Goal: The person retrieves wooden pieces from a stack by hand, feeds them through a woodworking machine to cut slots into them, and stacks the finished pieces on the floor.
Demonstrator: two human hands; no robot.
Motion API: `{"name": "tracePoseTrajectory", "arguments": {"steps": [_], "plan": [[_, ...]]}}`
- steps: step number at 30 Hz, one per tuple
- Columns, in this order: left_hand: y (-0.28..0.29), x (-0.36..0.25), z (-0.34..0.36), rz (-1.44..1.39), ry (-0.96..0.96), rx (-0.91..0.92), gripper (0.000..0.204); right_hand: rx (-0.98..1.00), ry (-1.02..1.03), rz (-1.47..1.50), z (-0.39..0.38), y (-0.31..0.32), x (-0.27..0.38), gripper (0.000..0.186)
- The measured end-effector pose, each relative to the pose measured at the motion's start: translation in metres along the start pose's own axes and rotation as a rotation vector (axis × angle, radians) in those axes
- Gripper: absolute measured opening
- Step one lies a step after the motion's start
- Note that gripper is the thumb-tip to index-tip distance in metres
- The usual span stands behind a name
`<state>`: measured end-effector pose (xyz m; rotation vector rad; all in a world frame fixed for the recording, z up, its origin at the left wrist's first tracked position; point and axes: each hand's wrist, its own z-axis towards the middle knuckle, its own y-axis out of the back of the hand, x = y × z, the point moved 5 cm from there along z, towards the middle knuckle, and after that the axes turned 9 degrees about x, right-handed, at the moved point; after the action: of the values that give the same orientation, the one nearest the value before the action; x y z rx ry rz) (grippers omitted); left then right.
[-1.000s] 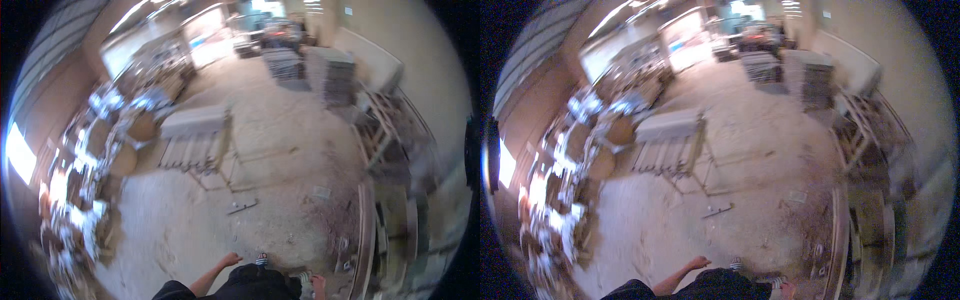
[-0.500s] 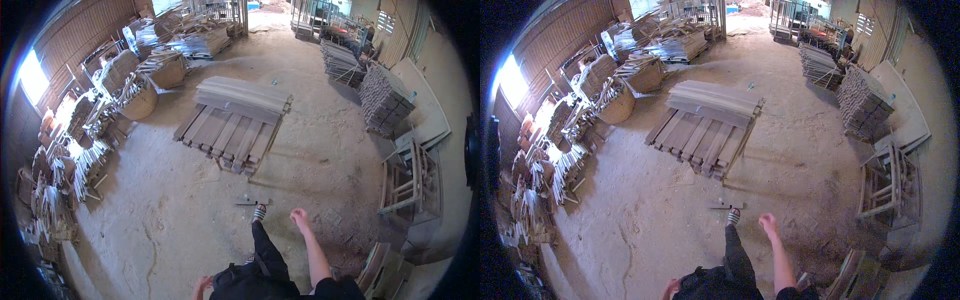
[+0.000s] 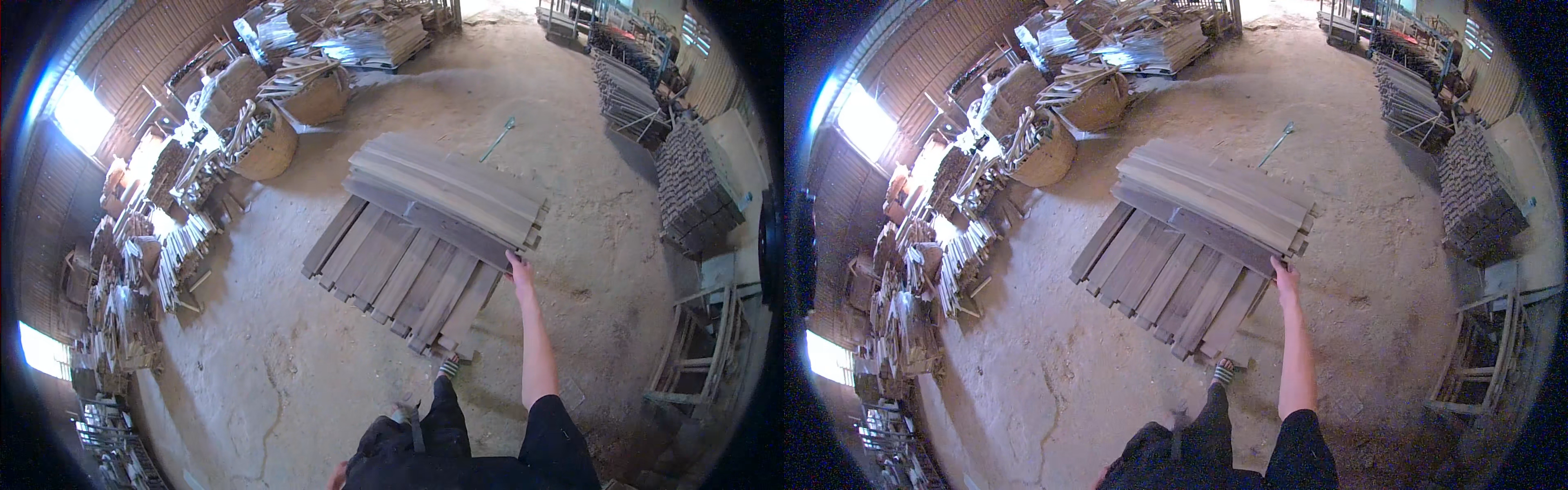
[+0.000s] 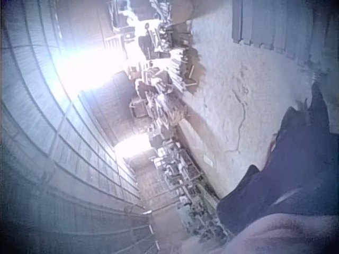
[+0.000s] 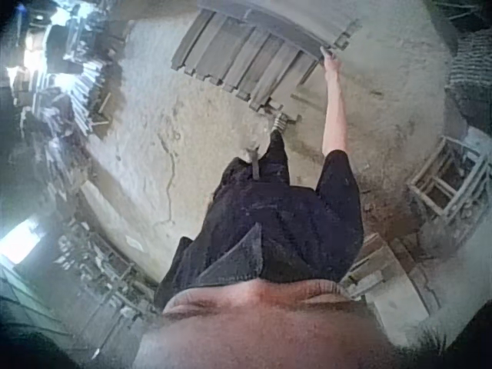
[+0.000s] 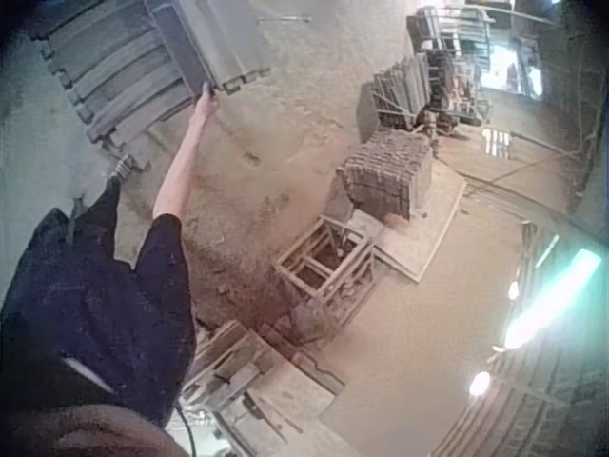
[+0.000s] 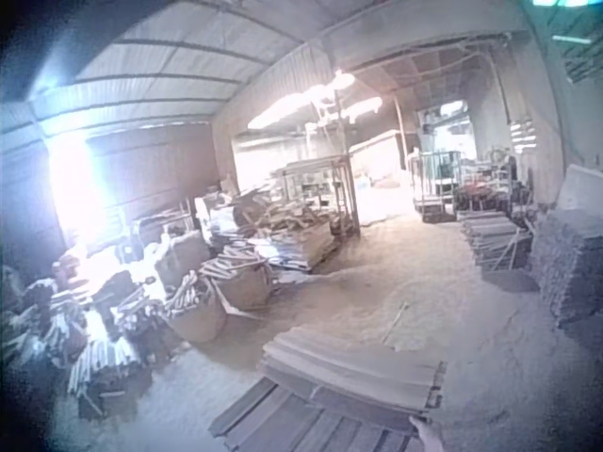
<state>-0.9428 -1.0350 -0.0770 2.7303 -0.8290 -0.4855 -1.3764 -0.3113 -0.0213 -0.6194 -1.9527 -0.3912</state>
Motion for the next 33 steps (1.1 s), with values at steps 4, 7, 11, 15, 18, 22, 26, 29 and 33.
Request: {"name": "tracePoseTrajectory", "arguments": {"steps": [4,7,11,15,18,22,26,29,33], "plan": [[0.012,-0.029,0.002,0.075,-0.018,-0.034,0.044,0.182,0.101,-0.082,-0.004,-0.011,-0.008,0.033],[0.043,-0.068,0.025,-0.187,-0.101,0.019,0.036,0.392,-0.007,-0.144,-0.062,-0.021,-0.029,0.033],[0.092,-0.123,0.069,-0.063,-0.202,0.036,0.038,0.474,0.043,-0.218,-0.195,-0.04,-0.045,0.042],[0.118,-0.253,0.065,0.27,-0.469,0.109,0.045,0.129,0.183,-0.494,-0.329,-0.008,-0.031,0.029],[0.132,-0.298,0.08,0.403,-0.553,0.258,0.045,-0.104,0.262,-0.972,-0.39,0.008,-0.043,0.028],[0.153,-0.318,0.13,0.688,-0.597,0.495,0.045,-0.289,0.246,-0.923,-0.469,-0.017,-0.05,0.032],[0.182,-0.303,0.173,0.493,-0.582,0.377,0.044,-0.371,0.152,-1.006,-0.488,-0.044,-0.107,0.03],[0.206,-0.289,0.18,0.68,-0.686,0.382,0.044,-0.387,0.224,-0.973,-0.503,-0.075,-0.105,0.028],[0.15,-0.294,0.121,0.426,-0.572,0.728,0.042,-0.502,0.225,-0.78,-0.593,-0.083,-0.058,0.025]]}}
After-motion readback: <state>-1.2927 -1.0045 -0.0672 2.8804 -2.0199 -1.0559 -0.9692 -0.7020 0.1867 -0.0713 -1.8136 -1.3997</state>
